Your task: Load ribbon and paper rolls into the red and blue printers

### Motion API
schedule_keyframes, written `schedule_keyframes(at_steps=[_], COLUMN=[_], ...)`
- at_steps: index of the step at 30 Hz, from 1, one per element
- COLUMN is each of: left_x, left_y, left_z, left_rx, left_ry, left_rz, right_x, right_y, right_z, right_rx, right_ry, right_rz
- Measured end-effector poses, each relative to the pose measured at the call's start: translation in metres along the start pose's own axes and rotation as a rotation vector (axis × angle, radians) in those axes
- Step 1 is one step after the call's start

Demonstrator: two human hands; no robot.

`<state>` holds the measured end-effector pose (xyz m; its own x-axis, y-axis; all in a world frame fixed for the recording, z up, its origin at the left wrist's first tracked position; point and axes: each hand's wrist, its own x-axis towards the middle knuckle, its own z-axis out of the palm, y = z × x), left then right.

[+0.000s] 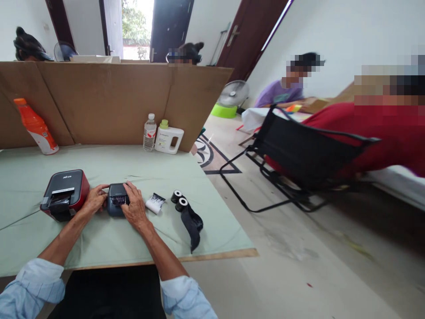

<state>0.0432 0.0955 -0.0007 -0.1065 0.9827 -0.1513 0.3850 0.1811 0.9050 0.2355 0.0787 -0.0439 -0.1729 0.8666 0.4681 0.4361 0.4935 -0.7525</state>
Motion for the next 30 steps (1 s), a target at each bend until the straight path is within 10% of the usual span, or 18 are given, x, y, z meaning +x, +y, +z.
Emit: schedule_keyframes(at_steps=[10, 30], left_x=[0.000, 0.001], left_y=[-0.015, 0.003], left_z=[-0.001, -0.015], left_rx=[0.041, 0.197], left_ry=[0.068, -0.193], left_rz=[0.243, 0.598], right_x=[0.004, 0.037], right_y=[0.004, -0.003], right_z=[-0.001, -0.022], right_rx=[0.021, -0.041], right_ry=[0.025, -0.006], right_rz=[-0.017, -0.020])
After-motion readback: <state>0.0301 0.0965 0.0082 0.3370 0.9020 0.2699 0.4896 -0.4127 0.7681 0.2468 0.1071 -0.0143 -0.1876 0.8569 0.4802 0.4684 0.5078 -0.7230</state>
